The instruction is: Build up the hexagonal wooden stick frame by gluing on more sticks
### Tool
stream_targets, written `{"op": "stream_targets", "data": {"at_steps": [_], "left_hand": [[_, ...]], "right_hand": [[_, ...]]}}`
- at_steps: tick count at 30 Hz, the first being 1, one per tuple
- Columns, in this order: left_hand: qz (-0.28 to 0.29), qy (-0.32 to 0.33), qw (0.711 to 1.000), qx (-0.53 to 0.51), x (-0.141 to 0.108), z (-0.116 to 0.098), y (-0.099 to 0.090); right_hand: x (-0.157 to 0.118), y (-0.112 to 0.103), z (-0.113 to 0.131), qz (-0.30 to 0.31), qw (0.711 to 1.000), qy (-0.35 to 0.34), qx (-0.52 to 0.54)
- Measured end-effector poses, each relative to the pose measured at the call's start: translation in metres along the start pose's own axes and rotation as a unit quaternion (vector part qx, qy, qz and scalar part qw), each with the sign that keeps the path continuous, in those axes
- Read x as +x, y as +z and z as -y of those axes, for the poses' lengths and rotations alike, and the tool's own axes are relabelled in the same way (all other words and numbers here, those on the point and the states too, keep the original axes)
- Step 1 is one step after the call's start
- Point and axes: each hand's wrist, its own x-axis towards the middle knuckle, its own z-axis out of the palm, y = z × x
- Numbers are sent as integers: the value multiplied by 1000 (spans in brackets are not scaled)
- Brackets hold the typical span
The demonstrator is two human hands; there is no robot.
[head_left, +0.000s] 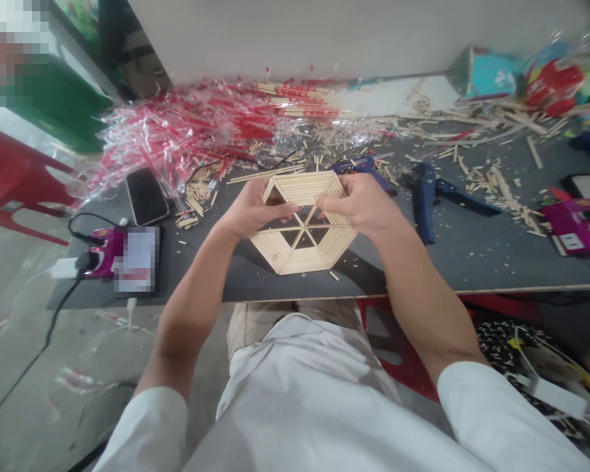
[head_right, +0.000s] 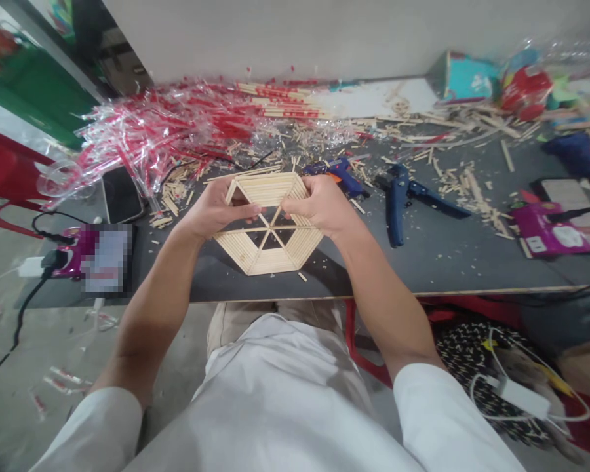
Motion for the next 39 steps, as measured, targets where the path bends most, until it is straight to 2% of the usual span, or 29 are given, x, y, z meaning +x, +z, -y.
{"op": "stream_targets", "data": {"at_steps": [12, 19, 23, 30, 39], "left_hand": [[7, 0, 1000, 25, 1, -2, -3], [54, -60, 997, 11, -2, -7, -10], [37, -74, 996, 14, -3, -8, -10], [-30, -93, 993, 70, -6, -14, -2], [-41, -77, 992, 87, -9, -20, 6]], "right_hand": [[3, 0, -6, 6, 999, -3, 43], [3, -2, -11, 6, 999, -11, 53], [2, -2, -11, -2, 999, -11, 40], [0, -1, -10, -7, 999, -20, 40], [-5, 0, -6, -2, 999, -26, 29]]}}
